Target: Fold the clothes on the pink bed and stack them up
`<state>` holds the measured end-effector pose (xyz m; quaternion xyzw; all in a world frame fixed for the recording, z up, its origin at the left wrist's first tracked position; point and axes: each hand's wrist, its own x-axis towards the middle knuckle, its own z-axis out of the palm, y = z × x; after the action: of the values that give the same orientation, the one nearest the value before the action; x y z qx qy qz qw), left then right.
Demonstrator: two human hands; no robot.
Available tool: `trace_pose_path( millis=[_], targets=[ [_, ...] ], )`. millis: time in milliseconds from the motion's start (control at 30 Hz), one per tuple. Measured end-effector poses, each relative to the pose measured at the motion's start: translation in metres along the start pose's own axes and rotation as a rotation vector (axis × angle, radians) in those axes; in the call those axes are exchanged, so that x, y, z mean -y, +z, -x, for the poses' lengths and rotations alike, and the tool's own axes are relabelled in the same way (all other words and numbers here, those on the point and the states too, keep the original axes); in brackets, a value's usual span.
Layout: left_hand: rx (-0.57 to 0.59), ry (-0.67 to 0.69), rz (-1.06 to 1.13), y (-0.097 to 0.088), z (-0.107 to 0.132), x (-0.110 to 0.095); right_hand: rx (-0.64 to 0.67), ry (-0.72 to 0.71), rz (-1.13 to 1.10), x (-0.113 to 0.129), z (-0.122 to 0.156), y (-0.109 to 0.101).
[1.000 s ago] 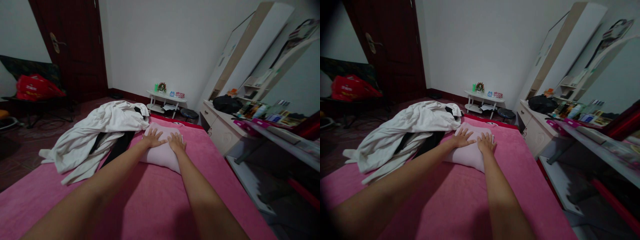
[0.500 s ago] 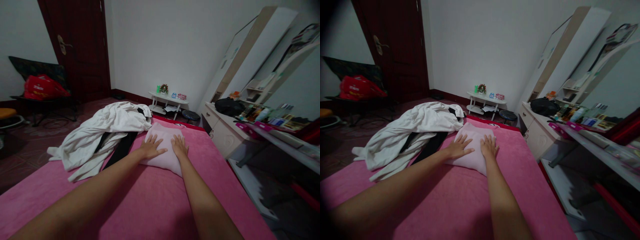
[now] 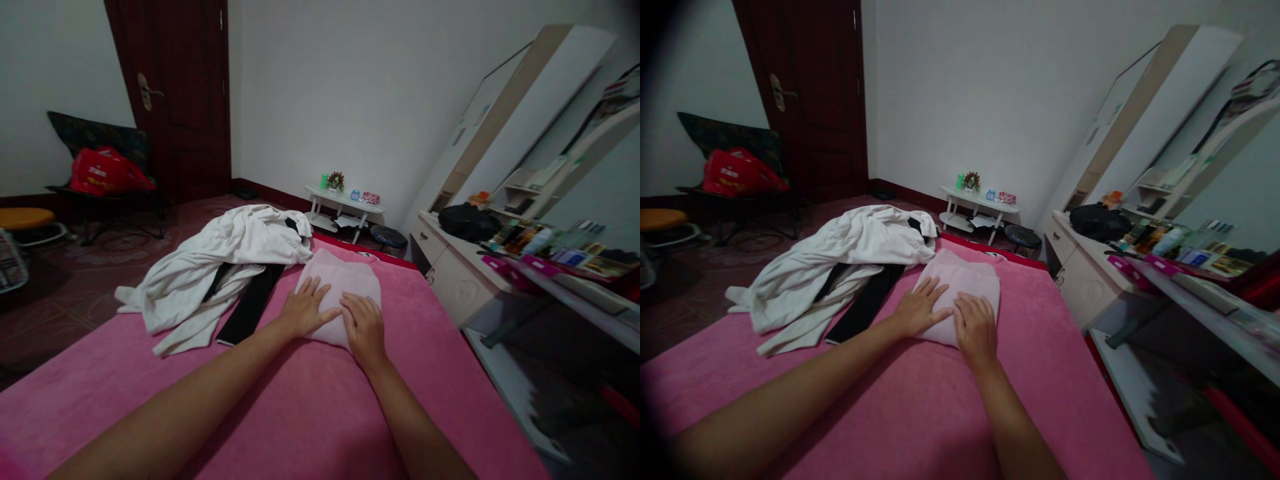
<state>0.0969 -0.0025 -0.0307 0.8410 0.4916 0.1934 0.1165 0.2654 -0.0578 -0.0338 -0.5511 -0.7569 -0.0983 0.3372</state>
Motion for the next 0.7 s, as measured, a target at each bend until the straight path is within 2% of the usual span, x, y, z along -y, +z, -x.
trace_pose_path(
  millis=[67,167,300,400,533,633,700],
  targets=[
    [-0.031,0.017,0.02,0.001,0.004,0.003,0.071,-0.073,0.045,0.012,0.013,-0.003],
    [-0.113,0.057,0.089,0.004,0.011,0.011,0.195,-0.08,0.13,0.023,0.023,-0.01],
    [-0.276,0.098,0.3,0.01,0.014,0.022,0.402,-0.063,0.231,0.026,0.015,-0.018],
    [-0.381,0.078,0.467,0.014,0.009,0.026,0.497,-0.026,0.32,0.03,0.002,-0.021],
    [-0.497,0.003,0.675,0.014,0.004,0.027,0.497,0.005,0.349,0.03,-0.01,-0.02],
    [-0.581,-0.102,0.837,0.01,0.004,0.028,0.441,-0.007,0.233,0.019,-0.015,-0.021],
    [-0.633,-0.148,0.912,0.007,0.004,0.03,0.369,0.044,0.158,0.008,-0.019,-0.023]
  ],
)
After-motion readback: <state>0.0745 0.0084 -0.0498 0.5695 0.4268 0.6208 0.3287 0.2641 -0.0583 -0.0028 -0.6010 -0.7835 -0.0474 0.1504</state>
